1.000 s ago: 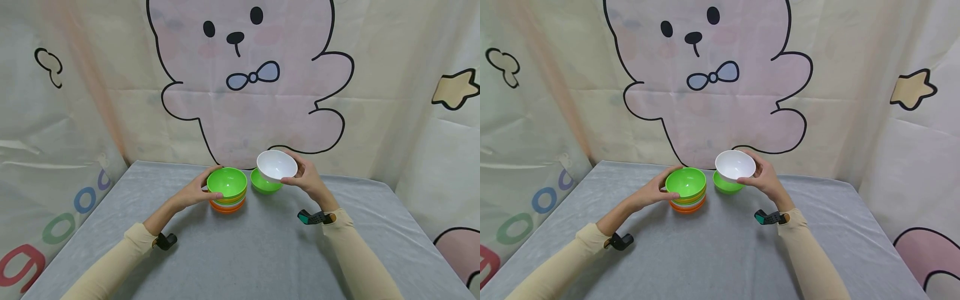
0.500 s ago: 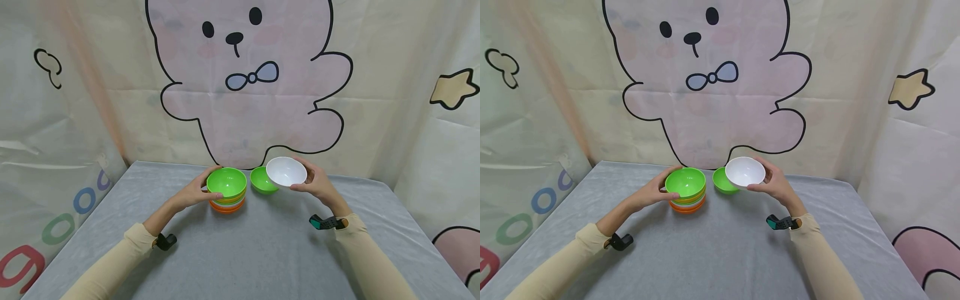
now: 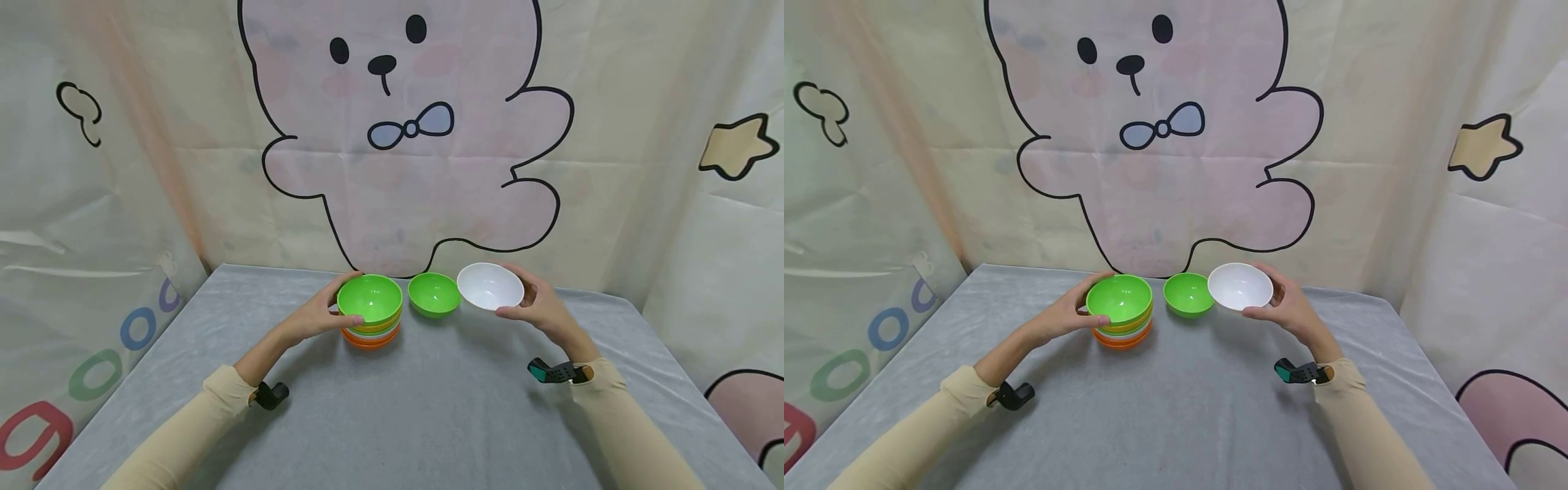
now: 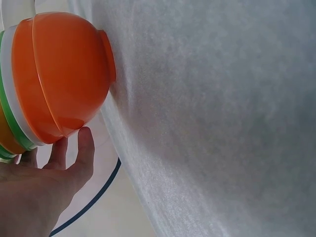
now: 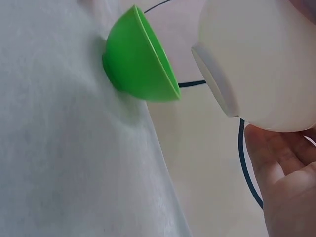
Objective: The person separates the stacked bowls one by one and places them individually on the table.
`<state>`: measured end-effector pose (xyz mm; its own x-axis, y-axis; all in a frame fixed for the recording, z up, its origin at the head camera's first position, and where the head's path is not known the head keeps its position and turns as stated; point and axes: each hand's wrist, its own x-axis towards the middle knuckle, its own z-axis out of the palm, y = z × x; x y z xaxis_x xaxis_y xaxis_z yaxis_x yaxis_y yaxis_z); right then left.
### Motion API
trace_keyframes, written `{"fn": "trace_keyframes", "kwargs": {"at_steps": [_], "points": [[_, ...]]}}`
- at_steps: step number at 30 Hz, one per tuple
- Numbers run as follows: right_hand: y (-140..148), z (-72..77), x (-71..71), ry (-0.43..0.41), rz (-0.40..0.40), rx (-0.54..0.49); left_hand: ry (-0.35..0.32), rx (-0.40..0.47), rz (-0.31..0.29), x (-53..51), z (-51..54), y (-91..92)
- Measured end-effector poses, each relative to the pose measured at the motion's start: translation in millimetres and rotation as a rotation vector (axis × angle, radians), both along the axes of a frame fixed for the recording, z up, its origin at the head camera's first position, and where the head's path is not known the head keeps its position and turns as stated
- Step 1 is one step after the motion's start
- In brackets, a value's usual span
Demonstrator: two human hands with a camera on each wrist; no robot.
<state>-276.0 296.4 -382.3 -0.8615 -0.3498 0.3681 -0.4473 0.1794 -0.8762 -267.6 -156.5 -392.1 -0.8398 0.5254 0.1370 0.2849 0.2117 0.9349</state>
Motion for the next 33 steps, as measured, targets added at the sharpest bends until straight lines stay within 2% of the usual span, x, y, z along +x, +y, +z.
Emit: {"fn": "trace_keyframes", "kwargs": {"at_steps": [7, 12, 19, 27, 33], "points": [[12, 0.7, 6.4, 0.006, -0.04, 0.046, 0.008, -0.005, 0.002, -0.9, -1.6, -0.8], [20, -1.3, 7.0, 0.014, -0.051, 0.04, 0.014, -0.012, 0.004, -1.6, -1.4, -0.2], [25, -8.5, 2.2, 0.012, -0.055, 0.04, 0.017, -0.02, 0.008, -1.4, -1.0, -0.6], [25, -18.0, -5.5, -0.05, -0.127, 0.107, 0.012, -0.008, 0.006, -1.1, -1.5, -2.5], [24, -25.4, -12.9, -0.091, -0.155, 0.11, 0.017, -0.012, 0.007, -2.6, -2.0, -2.4]]}}
